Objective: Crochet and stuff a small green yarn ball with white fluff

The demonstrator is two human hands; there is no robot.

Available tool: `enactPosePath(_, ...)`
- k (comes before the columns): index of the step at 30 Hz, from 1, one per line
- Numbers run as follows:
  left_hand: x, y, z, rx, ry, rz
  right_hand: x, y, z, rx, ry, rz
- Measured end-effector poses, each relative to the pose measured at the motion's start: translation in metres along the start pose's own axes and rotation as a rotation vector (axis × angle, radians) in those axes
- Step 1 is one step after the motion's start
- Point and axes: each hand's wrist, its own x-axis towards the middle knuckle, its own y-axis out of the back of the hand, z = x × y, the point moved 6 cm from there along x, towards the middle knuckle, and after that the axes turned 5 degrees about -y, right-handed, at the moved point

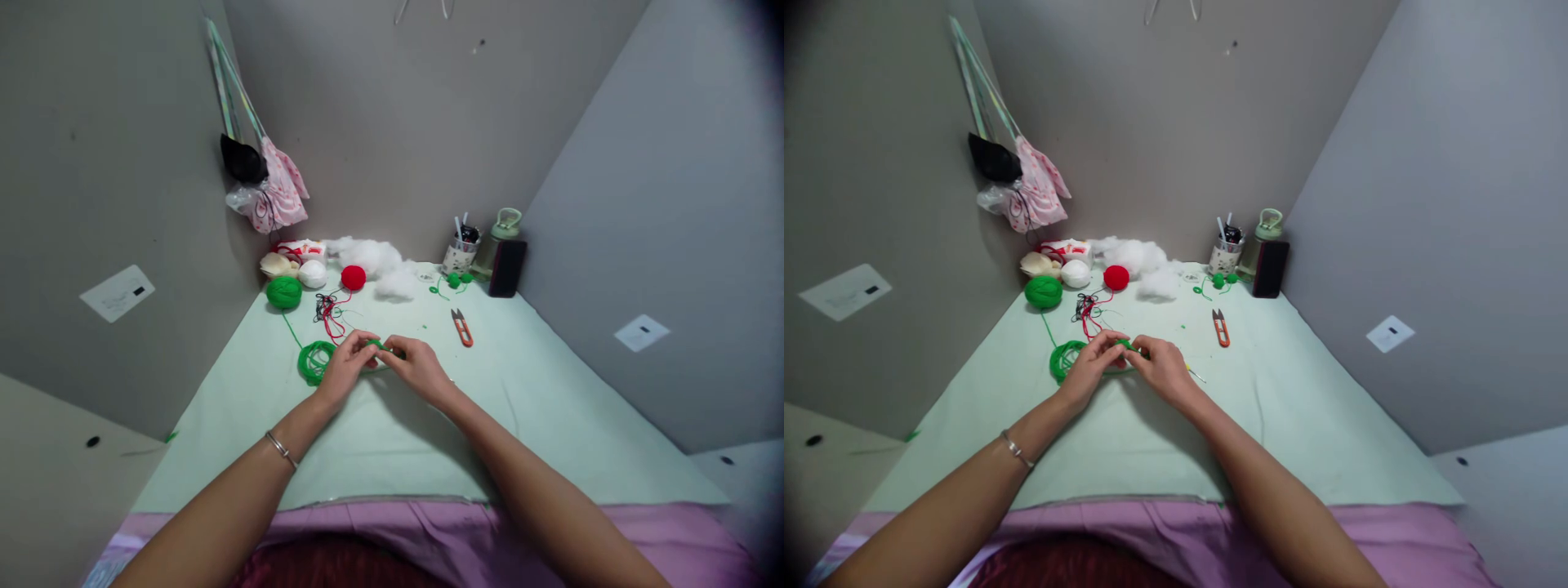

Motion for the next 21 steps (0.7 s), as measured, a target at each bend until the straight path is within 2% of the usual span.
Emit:
enactPosePath(4, -0.001, -0.002, 0.002, -0.010, -0.011, -0.026, 0.002, -0.001, 0.003, 0.007, -0.032, 0.030)
enactPosePath(8, 0.002, 0.000, 0.002, -0.004, -0.020, -0.021, 0.003, -0.004, 0.002, 0.026, -0.023, -0.013)
enactPosePath(16, 0.009, 0.009, -0.011, 0.075, -0.055, 0.109, -0.017, -0.020, -0.012, 0.009, -0.014, 0.027)
enactPosePath(19, 0.014, 0.008, -0.003, 0.103, -0.050, 0.052, -0.020, -0.023, -0.017, 0.066, -0.022, 0.029)
enactPosePath(21, 0.015, 0.010, 0.014, 0.128, -0.042, -0.021, -0.019, -0.020, -0.020, 0.129, -0.027, 0.018)
